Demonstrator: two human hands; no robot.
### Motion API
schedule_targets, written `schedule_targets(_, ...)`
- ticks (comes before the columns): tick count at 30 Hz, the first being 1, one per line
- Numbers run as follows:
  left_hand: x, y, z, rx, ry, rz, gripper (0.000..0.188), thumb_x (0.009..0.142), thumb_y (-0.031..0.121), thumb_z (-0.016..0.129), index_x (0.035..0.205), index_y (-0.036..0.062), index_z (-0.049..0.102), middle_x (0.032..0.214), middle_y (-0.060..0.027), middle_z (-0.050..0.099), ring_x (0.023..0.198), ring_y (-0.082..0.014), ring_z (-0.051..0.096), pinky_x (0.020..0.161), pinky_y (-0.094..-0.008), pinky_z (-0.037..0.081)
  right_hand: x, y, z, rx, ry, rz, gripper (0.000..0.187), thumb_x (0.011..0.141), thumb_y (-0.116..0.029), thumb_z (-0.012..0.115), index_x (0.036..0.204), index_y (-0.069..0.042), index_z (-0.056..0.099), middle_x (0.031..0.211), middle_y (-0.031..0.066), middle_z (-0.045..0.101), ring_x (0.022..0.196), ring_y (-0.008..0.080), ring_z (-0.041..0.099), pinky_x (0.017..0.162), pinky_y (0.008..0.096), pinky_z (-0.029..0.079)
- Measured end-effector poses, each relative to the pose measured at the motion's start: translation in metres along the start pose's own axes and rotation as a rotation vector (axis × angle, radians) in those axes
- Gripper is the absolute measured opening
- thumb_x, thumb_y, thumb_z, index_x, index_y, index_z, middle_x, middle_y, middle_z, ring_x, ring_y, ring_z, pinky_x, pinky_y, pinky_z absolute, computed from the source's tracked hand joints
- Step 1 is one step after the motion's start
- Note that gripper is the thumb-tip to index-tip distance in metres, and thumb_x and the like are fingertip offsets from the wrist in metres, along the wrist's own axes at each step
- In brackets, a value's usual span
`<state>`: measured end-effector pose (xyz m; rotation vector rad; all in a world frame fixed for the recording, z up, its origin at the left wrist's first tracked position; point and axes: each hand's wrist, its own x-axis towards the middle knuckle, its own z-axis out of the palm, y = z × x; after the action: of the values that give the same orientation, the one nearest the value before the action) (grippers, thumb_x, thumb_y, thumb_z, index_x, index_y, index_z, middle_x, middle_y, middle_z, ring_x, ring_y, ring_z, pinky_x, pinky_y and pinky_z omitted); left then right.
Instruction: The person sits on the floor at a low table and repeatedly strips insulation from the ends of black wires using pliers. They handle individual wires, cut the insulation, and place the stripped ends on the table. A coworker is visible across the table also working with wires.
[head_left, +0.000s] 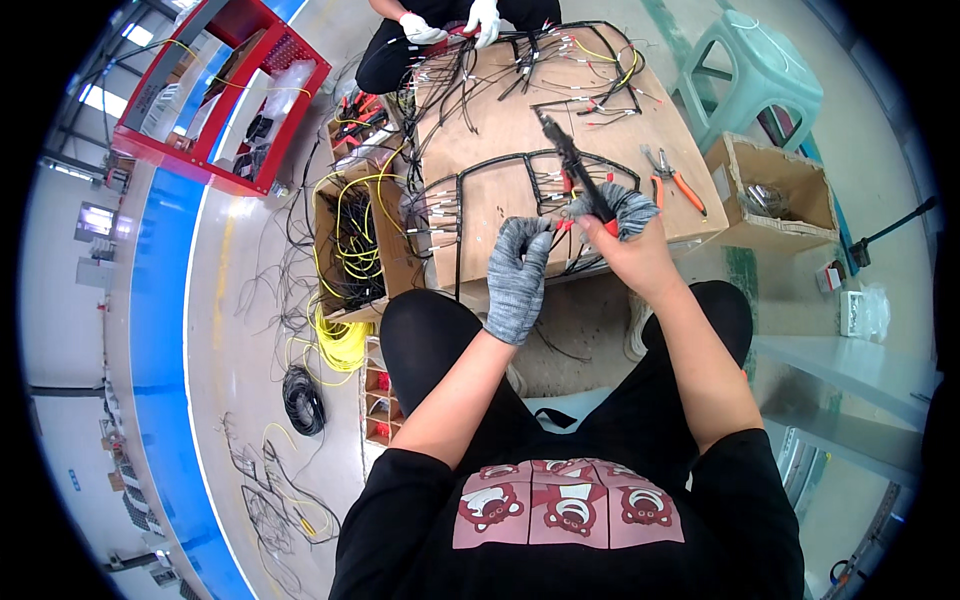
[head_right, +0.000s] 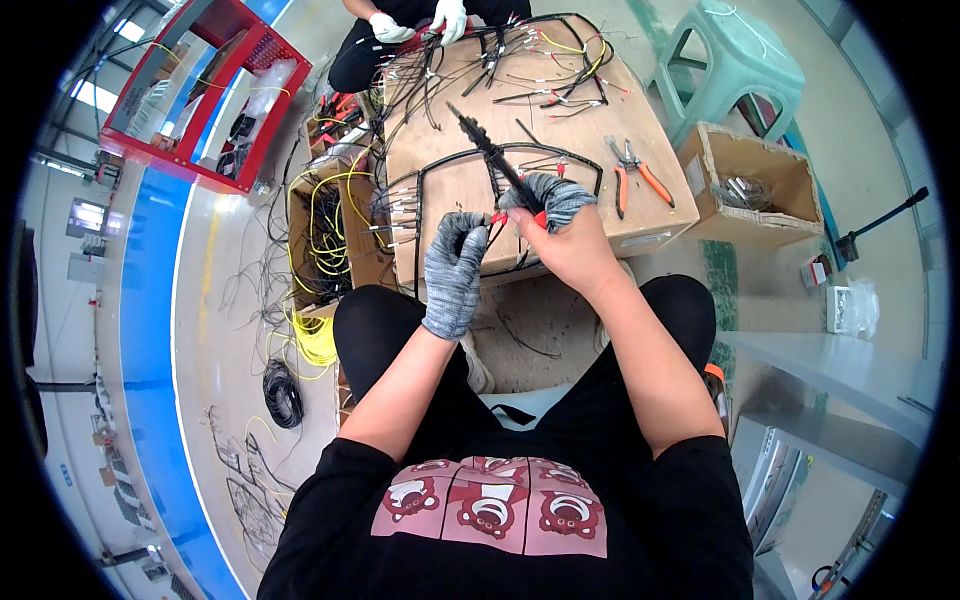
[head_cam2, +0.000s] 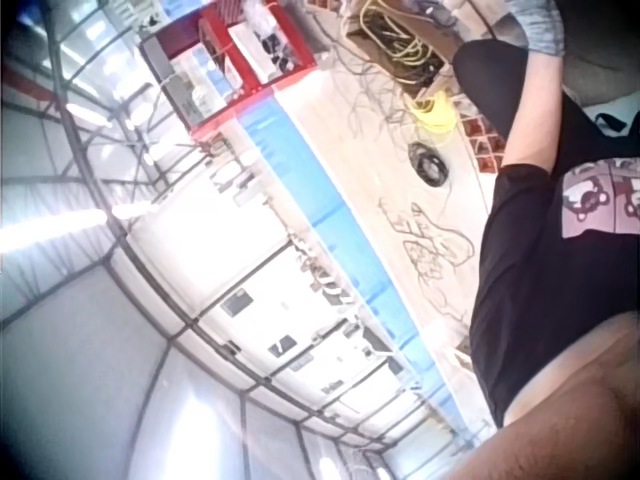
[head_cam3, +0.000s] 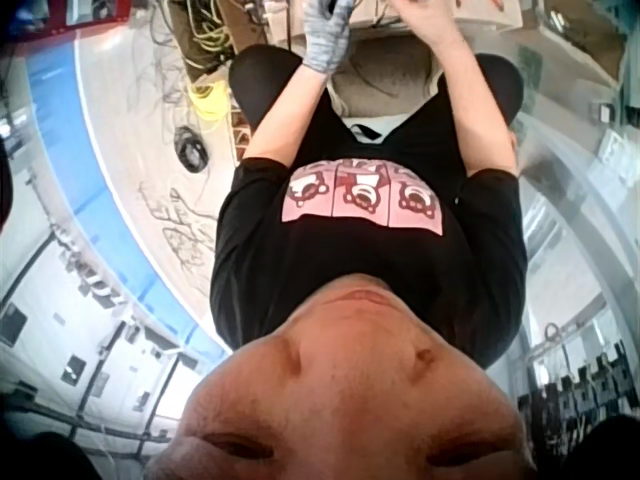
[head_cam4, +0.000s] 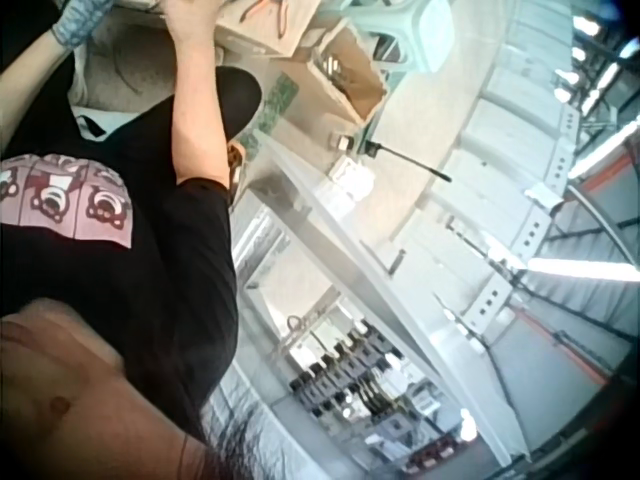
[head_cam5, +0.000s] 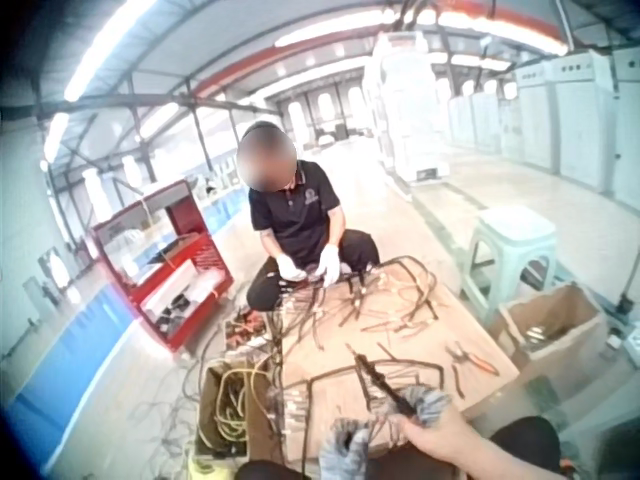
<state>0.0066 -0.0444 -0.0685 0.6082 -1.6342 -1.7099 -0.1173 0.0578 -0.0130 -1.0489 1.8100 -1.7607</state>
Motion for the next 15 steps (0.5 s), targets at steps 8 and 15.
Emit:
schedule_targets(8,0.001,0.003,0.012,0.131,-0.001,0.111,0.012,0.081,0.004,0.066,0.091,0.0029,0.059,0.078,-0.0005,0.052,0.069,-0.0081,0.047,0.066,-0.0221,0.042,0.003,-0.007,-0.008,-0.181,-0.016,-0.055,0.017,0.08,-0.009,0.065,0.091,0.004,0.06,0.081,0.0082,0.063,0.073,0.0146,0.055,0.07,0.0281,0.045)
schedule_targets(15,0.006,-0.003,0.013,0.103,-0.052,0.143,0.011,0.081,0.002,0.066,0.09,0.002,0.06,0.081,-0.0022,0.054,0.071,-0.0095,0.051,0.067,-0.0233,0.043,0.003,-0.005,-0.014,-0.176,-0.009,-0.018,0.021,0.08,-0.008,0.067,0.095,0.004,0.06,0.084,0.0053,0.063,0.078,0.011,0.055,0.072,0.027,0.046)
